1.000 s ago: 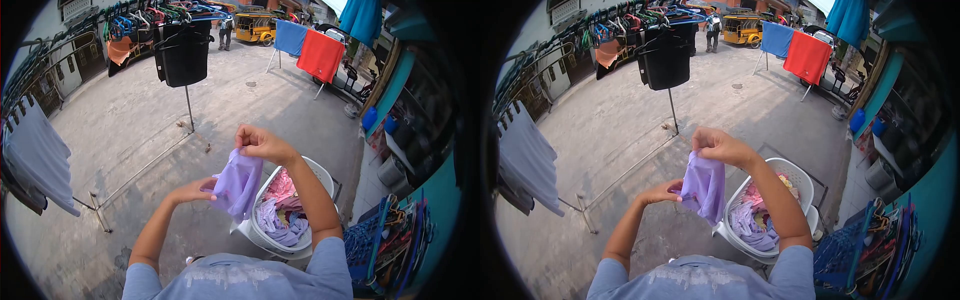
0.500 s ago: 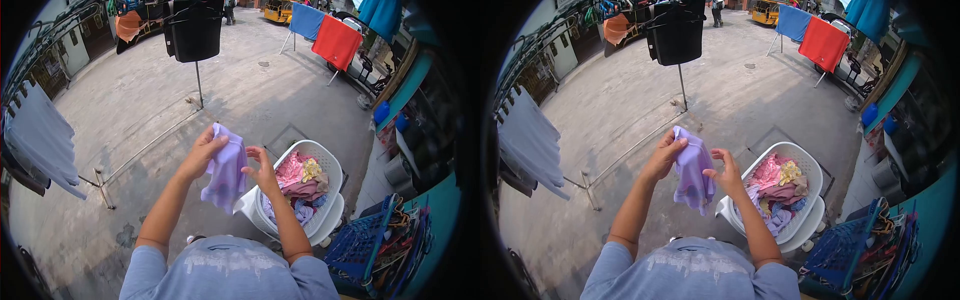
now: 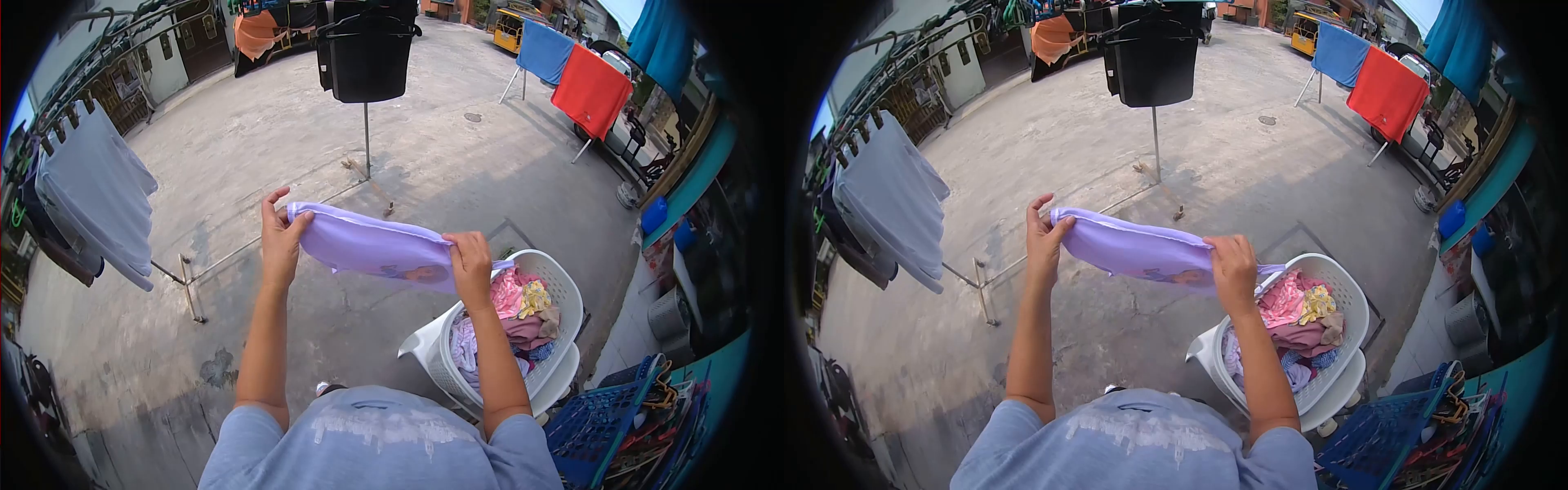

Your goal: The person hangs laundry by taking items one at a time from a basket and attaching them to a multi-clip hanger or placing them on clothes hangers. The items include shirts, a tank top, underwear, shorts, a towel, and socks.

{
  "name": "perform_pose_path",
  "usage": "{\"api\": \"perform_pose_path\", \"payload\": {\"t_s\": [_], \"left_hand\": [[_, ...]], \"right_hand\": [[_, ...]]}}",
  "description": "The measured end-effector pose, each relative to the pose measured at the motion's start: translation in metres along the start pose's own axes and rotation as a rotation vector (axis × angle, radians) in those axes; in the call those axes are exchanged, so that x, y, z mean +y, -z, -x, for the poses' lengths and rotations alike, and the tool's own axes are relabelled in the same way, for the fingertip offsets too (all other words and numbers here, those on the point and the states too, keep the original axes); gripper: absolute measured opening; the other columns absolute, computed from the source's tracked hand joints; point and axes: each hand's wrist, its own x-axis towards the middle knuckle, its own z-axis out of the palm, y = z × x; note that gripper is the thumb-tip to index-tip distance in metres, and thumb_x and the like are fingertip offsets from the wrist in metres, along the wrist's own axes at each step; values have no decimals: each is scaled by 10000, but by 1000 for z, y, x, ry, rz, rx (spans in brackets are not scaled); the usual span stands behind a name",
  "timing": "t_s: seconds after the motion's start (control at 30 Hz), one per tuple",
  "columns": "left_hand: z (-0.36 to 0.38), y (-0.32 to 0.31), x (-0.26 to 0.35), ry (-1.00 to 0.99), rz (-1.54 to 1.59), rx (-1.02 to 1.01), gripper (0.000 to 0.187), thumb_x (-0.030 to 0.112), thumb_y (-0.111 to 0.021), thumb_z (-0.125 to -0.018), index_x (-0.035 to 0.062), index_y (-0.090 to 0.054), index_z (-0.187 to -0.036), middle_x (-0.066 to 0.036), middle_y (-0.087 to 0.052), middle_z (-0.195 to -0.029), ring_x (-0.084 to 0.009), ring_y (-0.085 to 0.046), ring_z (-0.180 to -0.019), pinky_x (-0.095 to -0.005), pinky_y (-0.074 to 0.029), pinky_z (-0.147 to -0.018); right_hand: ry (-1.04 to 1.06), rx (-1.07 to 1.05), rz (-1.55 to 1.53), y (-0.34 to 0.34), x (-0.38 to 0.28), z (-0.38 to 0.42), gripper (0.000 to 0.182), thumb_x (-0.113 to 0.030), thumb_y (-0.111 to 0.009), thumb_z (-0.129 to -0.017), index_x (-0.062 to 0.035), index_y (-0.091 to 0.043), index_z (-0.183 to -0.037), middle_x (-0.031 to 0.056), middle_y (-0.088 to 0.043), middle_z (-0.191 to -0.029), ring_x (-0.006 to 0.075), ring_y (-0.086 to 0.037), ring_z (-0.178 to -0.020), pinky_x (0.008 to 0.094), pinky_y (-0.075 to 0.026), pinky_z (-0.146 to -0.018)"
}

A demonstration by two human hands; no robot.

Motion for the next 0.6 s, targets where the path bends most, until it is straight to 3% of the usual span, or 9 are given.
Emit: {"api": "perform_pose_path", "payload": {"t_s": [0.1,0.17,0.37,0.47,0.57,0.6], "left_hand": [[-5,18,-46,89,-84,-80,268,42,-619,-792,11,-577,-1055,-31,-615,-879,-90,-559,-797,-224,-448,-710],[3,25,-47,41,-168,-71,226,50,-628,-786,21,-626,-1010,-25,-635,-911,-102,-577,-820,-245,-454,-729],[-6,57,-17,-338,-948,-109,138,94,-637,-778,28,-621,-898,-40,-599,-874,-169,-578,-818,-271,-441,-774],[-26,87,-52,-92,-297,-230,144,165,-627,-806,49,-571,-870,-17,-568,-844,-144,-549,-796,-293,-433,-768],[-34,93,-36,433,336,-205,161,208,-602,-841,82,-523,-903,0,-564,-837,-114,-543,-782,-296,-440,-752],[-43,94,-35,464,436,-189,142,175,-593,-855,101,-496,-927,4,-567,-841,-83,-545,-771,-262,-459,-728]], "right_hand": [[-528,-117,-266,-14,16,2,124,0,-535,-775,-14,-620,-865,103,-611,-777,181,-547,-631,290,-431,-587],[-476,-31,-331,-9,11,-13,128,-19,-513,-796,-7,-621,-863,78,-604,-741,124,-520,-590,270,-416,-554],[-661,-67,-815,-49,32,-49,146,-37,-508,-804,-22,-606,-912,2,-574,-764,75,-504,-689,215,-396,-630],[-734,-179,-951,-85,40,-63,197,-41,-504,-802,-24,-590,-978,5,-569,-822,85,-525,-757,197,-401,-684],[-718,-264,-725,-141,41,-79,269,-83,-519,-821,-10,-583,-1073,43,-585,-912,102,-532,-837,222,-409,-760],[-683,-280,-733,-148,24,-99,319,-121,-513,-836,-39,-555,-1142,50,-576,-1004,113,-522,-914,241,-402,-781]]}}
